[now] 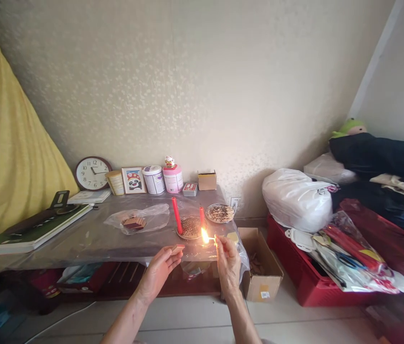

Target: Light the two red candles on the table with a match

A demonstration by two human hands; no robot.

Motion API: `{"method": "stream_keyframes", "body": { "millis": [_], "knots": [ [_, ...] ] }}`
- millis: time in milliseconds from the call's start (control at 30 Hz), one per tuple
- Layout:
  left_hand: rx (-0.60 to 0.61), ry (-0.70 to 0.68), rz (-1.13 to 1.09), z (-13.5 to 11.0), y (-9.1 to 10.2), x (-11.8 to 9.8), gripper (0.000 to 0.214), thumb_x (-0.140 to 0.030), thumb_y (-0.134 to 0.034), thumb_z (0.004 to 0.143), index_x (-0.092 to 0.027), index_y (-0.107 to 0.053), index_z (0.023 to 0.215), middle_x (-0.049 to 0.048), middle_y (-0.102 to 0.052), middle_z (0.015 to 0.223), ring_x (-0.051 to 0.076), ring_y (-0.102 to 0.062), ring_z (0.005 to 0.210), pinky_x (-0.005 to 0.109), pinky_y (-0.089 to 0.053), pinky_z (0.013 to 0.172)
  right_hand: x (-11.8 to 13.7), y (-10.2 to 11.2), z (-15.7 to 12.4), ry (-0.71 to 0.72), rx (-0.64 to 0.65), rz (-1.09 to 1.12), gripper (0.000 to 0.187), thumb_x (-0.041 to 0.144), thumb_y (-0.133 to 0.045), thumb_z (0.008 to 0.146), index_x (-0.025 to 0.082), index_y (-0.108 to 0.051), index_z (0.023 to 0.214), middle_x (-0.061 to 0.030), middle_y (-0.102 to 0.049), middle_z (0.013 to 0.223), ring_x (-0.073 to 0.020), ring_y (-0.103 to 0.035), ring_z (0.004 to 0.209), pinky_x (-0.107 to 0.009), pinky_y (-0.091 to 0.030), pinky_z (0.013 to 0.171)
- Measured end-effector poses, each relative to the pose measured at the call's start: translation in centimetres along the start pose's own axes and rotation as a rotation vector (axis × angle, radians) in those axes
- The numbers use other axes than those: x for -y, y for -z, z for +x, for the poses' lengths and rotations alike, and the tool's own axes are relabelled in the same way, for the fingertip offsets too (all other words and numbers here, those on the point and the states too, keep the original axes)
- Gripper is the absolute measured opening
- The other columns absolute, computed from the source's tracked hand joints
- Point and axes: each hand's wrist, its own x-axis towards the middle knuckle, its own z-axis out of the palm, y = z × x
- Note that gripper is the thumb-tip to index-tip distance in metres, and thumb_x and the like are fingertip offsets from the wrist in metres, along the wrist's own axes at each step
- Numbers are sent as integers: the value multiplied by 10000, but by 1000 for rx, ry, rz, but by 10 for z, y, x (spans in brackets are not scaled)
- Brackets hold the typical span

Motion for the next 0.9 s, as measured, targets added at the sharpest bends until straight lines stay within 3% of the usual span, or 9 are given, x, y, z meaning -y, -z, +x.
{"method": "stream_keyframes", "body": {
  "millis": [133,267,567,900],
  "knots": [
    [12,18,15,7,2,-1,196,-322,-619,759,-178,-643,889,90,-681,1043,201,-604,955,364,-393,910,-3,1,4,-207,-31,289,258,407,-676,700,190,-687,839,-6,-676,751,-158,-594,694,-268,-468,658],
    [59,21,33,13,-2,-3,162,-309,-601,775,-177,-623,868,100,-670,1082,195,-607,954,364,-391,912,-6,4,7,-270,-25,422,223,366,-720,671,186,-670,791,7,-674,730,-133,-597,655,-253,-477,646],
    [64,72,34,14,2,8,174,-323,-603,774,-181,-616,874,94,-660,1094,192,-616,941,349,-403,888,-5,7,8,-303,-18,417,198,323,-734,657,185,-658,777,14,-651,716,-133,-615,649,-264,-520,671],
    [53,97,-5,9,6,5,202,-348,-606,769,-187,-632,890,91,-672,1074,190,-609,943,346,-400,884,-10,4,8,-391,-12,540,207,284,-793,575,182,-672,709,9,-653,720,-116,-605,610,-251,-553,623]
  ]
}}
